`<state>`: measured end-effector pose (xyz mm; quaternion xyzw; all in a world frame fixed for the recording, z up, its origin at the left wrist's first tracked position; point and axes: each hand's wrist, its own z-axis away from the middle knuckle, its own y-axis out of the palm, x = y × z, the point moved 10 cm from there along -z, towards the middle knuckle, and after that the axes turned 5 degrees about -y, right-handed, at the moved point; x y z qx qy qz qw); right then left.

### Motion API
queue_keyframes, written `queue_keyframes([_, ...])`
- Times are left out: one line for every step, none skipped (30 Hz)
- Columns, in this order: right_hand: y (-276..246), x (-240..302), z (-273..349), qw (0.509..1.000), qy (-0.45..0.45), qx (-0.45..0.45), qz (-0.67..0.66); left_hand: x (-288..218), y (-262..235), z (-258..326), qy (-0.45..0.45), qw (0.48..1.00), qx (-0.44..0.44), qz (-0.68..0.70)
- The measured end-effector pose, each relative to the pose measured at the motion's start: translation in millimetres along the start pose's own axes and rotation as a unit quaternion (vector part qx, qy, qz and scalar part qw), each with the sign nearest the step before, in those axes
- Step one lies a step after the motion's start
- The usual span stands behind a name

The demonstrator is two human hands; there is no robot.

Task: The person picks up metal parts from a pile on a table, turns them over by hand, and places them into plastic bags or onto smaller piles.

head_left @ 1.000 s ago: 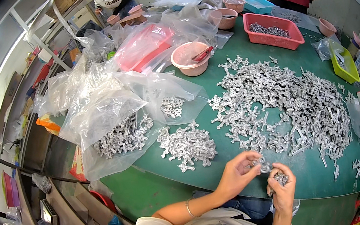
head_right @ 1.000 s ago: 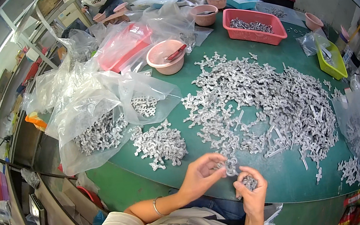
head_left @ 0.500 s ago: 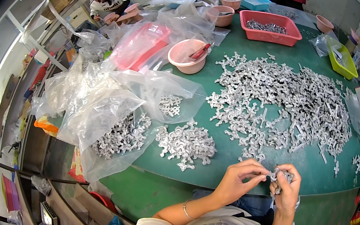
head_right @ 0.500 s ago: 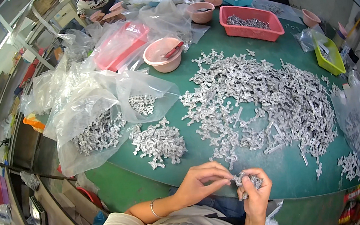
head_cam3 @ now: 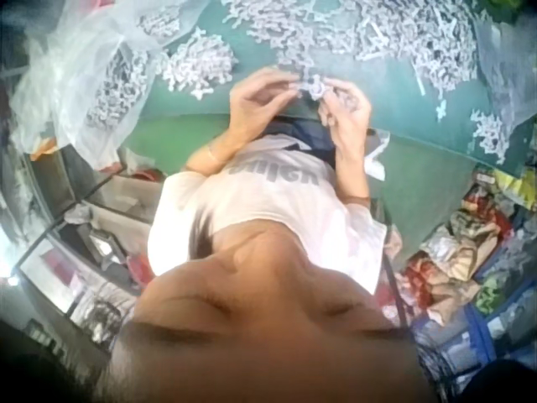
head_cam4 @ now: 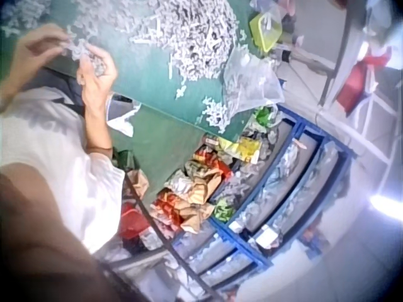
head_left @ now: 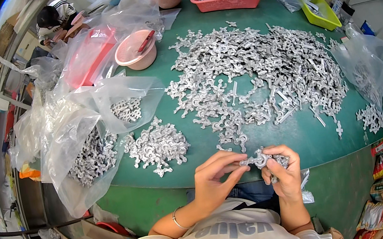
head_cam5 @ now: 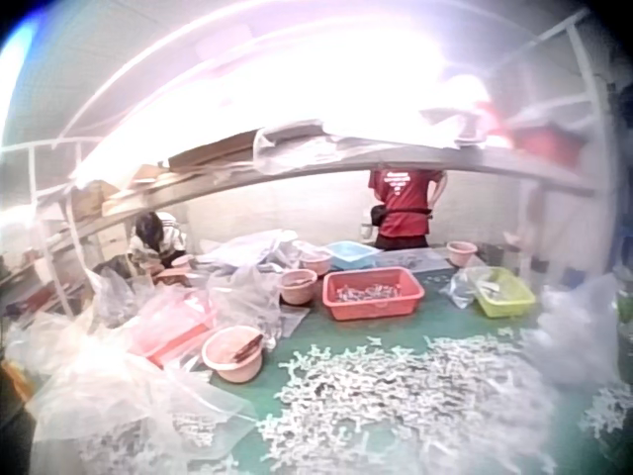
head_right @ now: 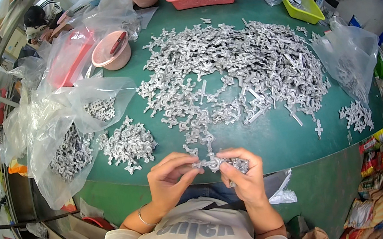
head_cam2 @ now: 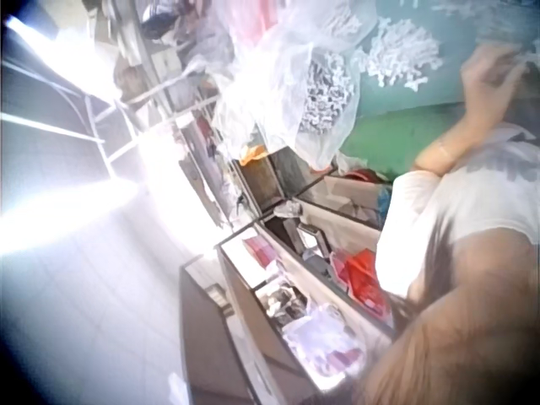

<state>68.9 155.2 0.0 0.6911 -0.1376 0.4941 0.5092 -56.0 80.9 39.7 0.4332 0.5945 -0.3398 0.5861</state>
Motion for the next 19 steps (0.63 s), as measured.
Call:
queue_keyframes([-0.8, -0.1, 0.6, 1.000, 0.000, -0.003, -0.002, 0.9, 0.9, 0.4, -0.003, 1.000, 0.005, -0.002])
queue_keyframes([-1.2, -0.1, 0.6, 1.000, 0.000, -0.007, -0.004, 0.6, 2.0, 0.3, -0.004, 1.000, 0.007, -0.002])
queue_keyframes([-2.2, -0.1, 0.4, 1.000, 0.000, -0.009, -0.006, -0.2, 3.2, 0.0, -0.005, 1.000, 0.009, -0.002])
queue_keyframes([-1.5, 0.3, 0.5, 1.000, -0.002, -0.005, -0.008, -1.6, 3.4, 0.3, -0.005, 1.000, 0.011, -0.003])
queue_keyframes([-0.8, 0.6, 0.5, 1.000, -0.003, -0.001, -0.011, -2.2, 3.3, 0.6, -0.004, 1.000, 0.012, -0.007])
queue_keyframes([-0.1, 0.9, 0.6, 1.000, -0.004, 0.003, -0.014, -2.6, 3.2, 0.9, -0.002, 1.000, 0.013, -0.010])
queue_keyframes([-0.2, 0.7, 0.7, 1.000, -0.002, 0.003, -0.013, -2.8, 3.4, 0.9, 0.000, 1.000, 0.014, -0.013])
queue_keyframes([-0.1, 0.9, 1.0, 1.000, 0.001, 0.003, -0.013, -2.6, 3.5, 0.9, -0.003, 1.000, 0.014, -0.012])
queue_keyframes([0.2, 1.0, 1.3, 1.000, 0.004, 0.004, -0.012, -2.7, 3.8, 1.0, -0.007, 1.000, 0.013, -0.011])
queue_keyframes([0.0, 1.6, 1.2, 1.000, 0.003, 0.001, -0.015, -2.3, 3.9, 0.9, -0.009, 1.000, 0.013, -0.010])
queue_keyframes([0.0, 2.1, 1.2, 1.000, 0.002, -0.001, -0.017, -2.1, 4.2, 0.9, -0.009, 1.000, 0.014, -0.010])
queue_keyframes([-0.3, 2.3, 1.1, 1.000, 0.002, -0.003, -0.019, -1.9, 4.4, 0.9, -0.009, 1.000, 0.015, -0.010])
queue_keyframes([-0.2, 2.4, 1.0, 1.000, 0.001, -0.002, -0.020, -1.7, 4.7, 1.0, -0.009, 1.000, 0.016, -0.010])
queue_keyframes([-0.1, 2.4, 1.0, 1.000, 0.000, -0.001, -0.022, -1.9, 4.9, 1.1, -0.008, 1.000, 0.016, -0.011])
queue_keyframes([-0.1, 2.4, 1.1, 1.000, -0.001, 0.001, -0.023, -2.3, 5.0, 1.2, -0.006, 1.000, 0.015, -0.012])
queue_keyframes([-0.7, 1.2, 1.4, 1.000, 0.003, 0.001, -0.025, -2.4, 4.9, 1.4, -0.005, 1.000, 0.015, -0.013])
queue_keyframes([-1.4, 0.0, 1.9, 1.000, 0.007, 0.002, -0.027, -1.8, 5.1, 1.7, -0.007, 1.000, 0.017, -0.014])
queue_keyframes([-1.8, -1.2, 2.2, 1.000, 0.011, 0.002, -0.029, -1.4, 5.1, 2.1, -0.008, 1.000, 0.019, -0.014])
queue_keyframes([-1.2, -1.0, 2.1, 0.999, 0.009, 0.006, -0.032, -1.1, 5.1, 2.4, -0.010, 1.000, 0.020, -0.015])
